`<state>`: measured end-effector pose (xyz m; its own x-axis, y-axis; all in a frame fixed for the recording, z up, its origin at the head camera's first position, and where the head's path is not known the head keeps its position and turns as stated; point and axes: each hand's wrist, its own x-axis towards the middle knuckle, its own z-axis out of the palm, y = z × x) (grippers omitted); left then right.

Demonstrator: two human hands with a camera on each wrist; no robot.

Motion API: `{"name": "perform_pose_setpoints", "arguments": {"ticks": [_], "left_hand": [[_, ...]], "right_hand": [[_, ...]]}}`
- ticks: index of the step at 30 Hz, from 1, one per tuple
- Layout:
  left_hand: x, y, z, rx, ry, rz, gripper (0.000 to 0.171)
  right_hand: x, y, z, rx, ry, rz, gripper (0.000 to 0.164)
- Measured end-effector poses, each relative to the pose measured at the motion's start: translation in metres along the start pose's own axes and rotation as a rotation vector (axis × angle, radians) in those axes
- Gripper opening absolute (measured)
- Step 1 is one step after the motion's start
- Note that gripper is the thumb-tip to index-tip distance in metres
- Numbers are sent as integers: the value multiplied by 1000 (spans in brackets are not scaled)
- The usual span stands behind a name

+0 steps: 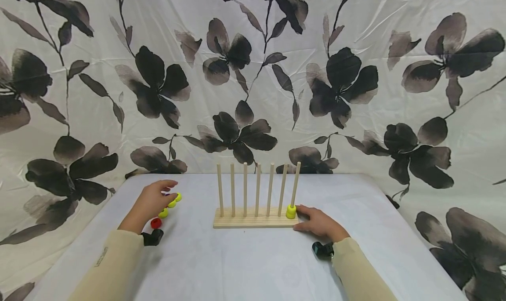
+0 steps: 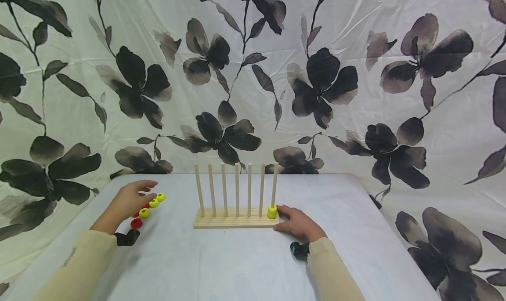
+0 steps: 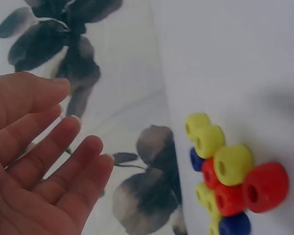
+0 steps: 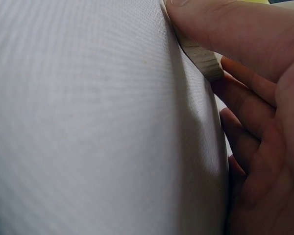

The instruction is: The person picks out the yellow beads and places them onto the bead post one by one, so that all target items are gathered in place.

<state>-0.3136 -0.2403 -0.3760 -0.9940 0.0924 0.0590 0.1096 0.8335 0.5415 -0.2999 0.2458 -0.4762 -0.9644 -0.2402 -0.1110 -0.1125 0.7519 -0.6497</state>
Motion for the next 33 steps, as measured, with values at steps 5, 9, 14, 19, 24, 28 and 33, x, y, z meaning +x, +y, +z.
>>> {"name": "perform_pose_setpoints", "arguments": {"ticks": [5, 9, 14, 19, 24, 28, 33], "left_hand": [[0, -14, 6, 31, -11, -27, 50], [0, -22, 8, 40, -41, -76, 51], [1, -27, 11, 53, -71, -124, 52], [0, -31, 15, 49, -91, -165, 52], [0, -38, 19, 54, -103, -185, 53], [1, -45, 21, 76, -109, -176, 50], [3, -51, 25, 109, -117, -192, 47]], "right_hand": [[0, 0, 0, -6, 0, 0, 77], [-1, 1, 0, -7, 1, -5, 77], [-2, 1, 0, -4, 5, -6, 76], [-2, 0, 0, -7, 6, -6, 76], [-2, 1, 0, -9, 11, -23, 76], [-2, 1, 0, -7, 10, -22, 76], [-3, -1, 0, -9, 10, -16, 77]]}}
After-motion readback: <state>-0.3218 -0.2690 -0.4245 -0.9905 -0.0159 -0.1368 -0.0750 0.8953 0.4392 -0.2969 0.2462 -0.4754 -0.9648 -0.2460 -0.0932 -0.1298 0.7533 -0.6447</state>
